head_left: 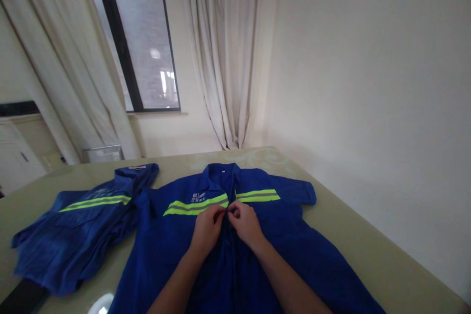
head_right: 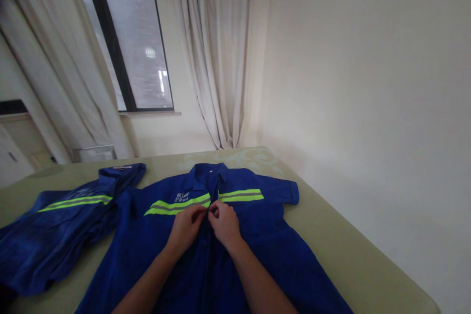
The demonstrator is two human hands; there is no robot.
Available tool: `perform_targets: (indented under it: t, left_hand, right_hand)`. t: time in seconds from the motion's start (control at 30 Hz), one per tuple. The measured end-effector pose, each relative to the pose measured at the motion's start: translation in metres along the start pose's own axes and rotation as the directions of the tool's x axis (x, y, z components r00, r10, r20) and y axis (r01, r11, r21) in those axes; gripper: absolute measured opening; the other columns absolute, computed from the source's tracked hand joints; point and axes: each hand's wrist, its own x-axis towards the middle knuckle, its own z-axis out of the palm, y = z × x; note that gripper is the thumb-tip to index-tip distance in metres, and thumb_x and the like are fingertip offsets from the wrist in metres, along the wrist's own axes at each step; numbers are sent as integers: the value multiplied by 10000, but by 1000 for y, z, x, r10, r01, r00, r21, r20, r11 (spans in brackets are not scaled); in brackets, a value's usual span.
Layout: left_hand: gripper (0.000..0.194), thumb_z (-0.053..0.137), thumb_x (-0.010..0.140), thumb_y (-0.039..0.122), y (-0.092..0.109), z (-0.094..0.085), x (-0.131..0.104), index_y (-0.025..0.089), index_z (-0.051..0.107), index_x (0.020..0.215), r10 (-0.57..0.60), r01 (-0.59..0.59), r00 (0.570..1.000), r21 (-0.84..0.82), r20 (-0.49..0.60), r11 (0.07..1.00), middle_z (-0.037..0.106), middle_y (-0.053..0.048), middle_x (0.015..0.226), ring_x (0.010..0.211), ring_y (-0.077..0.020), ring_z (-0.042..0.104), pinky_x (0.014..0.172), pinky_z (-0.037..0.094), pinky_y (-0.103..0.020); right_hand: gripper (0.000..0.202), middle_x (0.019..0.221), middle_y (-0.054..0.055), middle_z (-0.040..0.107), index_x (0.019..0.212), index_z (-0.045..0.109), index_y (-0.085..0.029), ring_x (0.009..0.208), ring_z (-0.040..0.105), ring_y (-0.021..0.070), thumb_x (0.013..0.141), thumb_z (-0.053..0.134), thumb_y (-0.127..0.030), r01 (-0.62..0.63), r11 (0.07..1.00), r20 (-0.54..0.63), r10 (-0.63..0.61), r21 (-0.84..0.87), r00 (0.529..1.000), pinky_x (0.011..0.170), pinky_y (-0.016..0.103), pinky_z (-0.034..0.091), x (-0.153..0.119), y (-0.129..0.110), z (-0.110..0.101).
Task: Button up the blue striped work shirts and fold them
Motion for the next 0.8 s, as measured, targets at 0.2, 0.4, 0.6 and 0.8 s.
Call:
perform_targets:
  t: [0.2, 0.4, 0.6, 0.8]
  left_hand:
    - [239, 549, 917, 357, -1, -1, 3, 208, 733, 883, -48, 48, 999, -59, 16, 997, 781, -43, 852, 783, -216, 718, 722, 518, -303]
    - [205, 504, 947, 327, -4, 4, -2, 206, 664, 904, -38, 39, 999, -47, 21, 998, 743, -48, 857, 780, -216, 690, 728, 508, -321]
    - [300, 492, 939, 169, 4, 4, -9, 240, 617, 1203, 44, -51, 997, 104, 69, 993, 726, -56, 1020, 970, -228, 674, 872, 505, -346]
    - [259, 442, 978, 140, 10, 5, -11, 237, 656, 1088, 47, -65, 996, 275, 72, 959, 715, -65, 1096, 1034, -222, 668, 906, 508, -329]
  right_hand:
    - [97, 792, 4, 688, 810, 725, -223, 731, 621, 156, 797, 662, -150, 111, 994, -62, -109, 20, 992, 660, 232, 410, 0, 1, -2]
    - [30, 791, 24, 705, 708, 730, -192, 746, 633, 179, 722, 706, -182, -18, 964, -50, 33, 266, 998, 685, 256, 459, 12, 11, -3]
    - [94, 722, 20, 750, 715, 755, -182, 751, 687, 197, 731, 667, -212, -84, 949, 44, 74, 305, 996, 688, 265, 487, 22, 24, 2]
    - [141, 772, 20, 726, 747, 769, -188, 784, 662, 190, 773, 633, -212, 33, 960, 22, -41, 278, 999, 728, 268, 478, 17, 21, -1]
